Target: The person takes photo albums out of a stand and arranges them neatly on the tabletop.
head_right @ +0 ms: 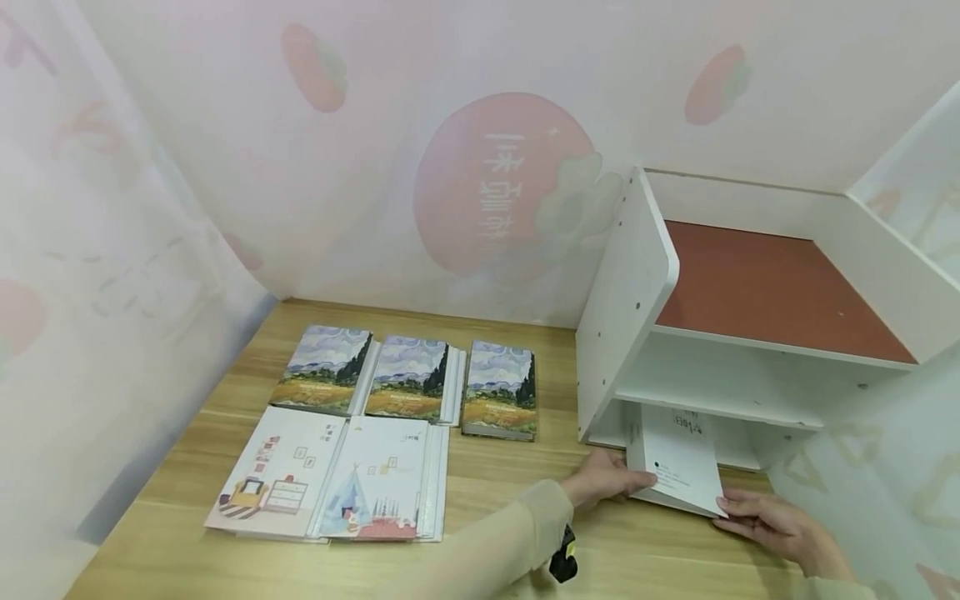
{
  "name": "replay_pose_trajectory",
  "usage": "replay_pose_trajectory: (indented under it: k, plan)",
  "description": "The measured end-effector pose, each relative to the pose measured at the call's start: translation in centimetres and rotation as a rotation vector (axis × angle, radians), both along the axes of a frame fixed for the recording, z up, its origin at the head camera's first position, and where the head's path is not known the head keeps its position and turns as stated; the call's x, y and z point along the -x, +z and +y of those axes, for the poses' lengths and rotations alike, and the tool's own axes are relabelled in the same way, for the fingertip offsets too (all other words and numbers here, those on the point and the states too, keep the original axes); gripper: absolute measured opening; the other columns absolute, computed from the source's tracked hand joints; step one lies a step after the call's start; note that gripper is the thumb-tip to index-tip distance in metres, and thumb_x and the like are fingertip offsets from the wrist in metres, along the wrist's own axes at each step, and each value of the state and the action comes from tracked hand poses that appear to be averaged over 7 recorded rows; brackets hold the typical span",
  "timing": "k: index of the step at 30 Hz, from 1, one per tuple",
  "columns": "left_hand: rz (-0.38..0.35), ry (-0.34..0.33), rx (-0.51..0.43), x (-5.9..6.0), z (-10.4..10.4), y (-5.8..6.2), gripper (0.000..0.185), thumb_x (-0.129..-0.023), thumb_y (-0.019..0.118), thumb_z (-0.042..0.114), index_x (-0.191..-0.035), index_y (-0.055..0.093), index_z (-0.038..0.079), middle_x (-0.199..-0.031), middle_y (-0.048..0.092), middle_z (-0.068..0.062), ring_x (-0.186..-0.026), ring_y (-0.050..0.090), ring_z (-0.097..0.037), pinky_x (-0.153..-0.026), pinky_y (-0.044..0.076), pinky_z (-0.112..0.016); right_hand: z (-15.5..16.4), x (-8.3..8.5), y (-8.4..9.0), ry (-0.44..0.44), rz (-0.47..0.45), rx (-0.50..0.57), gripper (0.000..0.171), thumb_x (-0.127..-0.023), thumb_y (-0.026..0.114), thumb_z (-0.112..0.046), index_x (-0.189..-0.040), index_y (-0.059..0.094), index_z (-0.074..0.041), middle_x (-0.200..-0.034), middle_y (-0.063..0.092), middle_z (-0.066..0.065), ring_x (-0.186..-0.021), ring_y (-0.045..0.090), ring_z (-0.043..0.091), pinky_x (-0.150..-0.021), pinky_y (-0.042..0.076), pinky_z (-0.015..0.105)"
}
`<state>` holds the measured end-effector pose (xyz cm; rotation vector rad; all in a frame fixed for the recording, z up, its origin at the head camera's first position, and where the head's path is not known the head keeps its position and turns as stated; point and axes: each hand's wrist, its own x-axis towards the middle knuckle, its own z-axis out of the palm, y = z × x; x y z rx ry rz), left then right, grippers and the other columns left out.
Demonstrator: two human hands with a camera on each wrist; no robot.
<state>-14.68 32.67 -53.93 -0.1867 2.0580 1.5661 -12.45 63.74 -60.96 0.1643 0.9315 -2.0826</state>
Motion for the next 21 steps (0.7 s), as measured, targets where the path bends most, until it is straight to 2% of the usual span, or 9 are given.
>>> replay_pose_trajectory:
  k: [5,8,13,18,21]
  plan:
    - [-0.038,0.019,0.04,-0.2,0.3,0.6,0.033,-0.072,0.089,0.02,-0.071,0.06,0.005,-0.068,0.059,-0.005,-0.058,0.059,-0.021,-0.064,0.059,-0.042,0.1,-0.1,-0.2,0.029,0.005,0.017,0.032,-0.101,0.036,0.013,-0.12,0.062,0.011,-0.117,0.063,0.015,-0.113,0.06,0.026,-0.109,0.032,0.052]
    - [-0.076,0.022,0.069,-0.5,0.2,1.1,0.037,-0.071,0.09,0.021,-0.076,0.057,0.004,-0.071,0.058,-0.008,-0.06,0.06,-0.023,-0.065,0.059,-0.043,0.1,-0.4,-0.4,0.057,0.016,0.043,0.034,-0.102,0.035,0.012,-0.121,0.064,0.008,-0.118,0.063,0.014,-0.115,0.059,0.026,-0.109,0.033,0.05]
    - [-0.137,0.02,0.037,-1.0,-0.1,2.0,0.048,-0.071,0.09,0.017,-0.093,0.053,-0.002,-0.078,0.055,-0.011,-0.063,0.06,-0.027,-0.07,0.058,-0.049,0.0,-1.2,-0.6,0.106,0.03,0.091,0.042,-0.103,0.031,0.01,-0.121,0.067,-0.002,-0.123,0.061,0.015,-0.118,0.057,0.025,-0.11,0.033,0.046]
    - [-0.144,0.007,0.05,-1.1,-0.4,2.6,0.053,-0.07,0.09,0.017,-0.1,0.052,-0.004,-0.081,0.054,-0.011,-0.065,0.06,-0.029,-0.071,0.058,-0.05,-0.1,-1.5,-0.3,0.101,0.003,0.111,0.042,-0.104,0.03,0.01,-0.12,0.067,0.0,-0.123,0.061,0.017,-0.118,0.057,0.028,-0.11,0.032,0.046]
    - [-0.139,0.013,0.057,-1.2,-0.6,2.8,0.05,-0.07,0.09,0.016,-0.096,0.052,-0.003,-0.08,0.055,-0.01,-0.064,0.061,-0.029,-0.071,0.058,-0.05,-0.2,-1.4,-0.1,0.108,0.002,0.11,0.042,-0.104,0.03,0.009,-0.121,0.067,-0.001,-0.123,0.061,0.017,-0.119,0.056,0.028,-0.111,0.031,0.046]
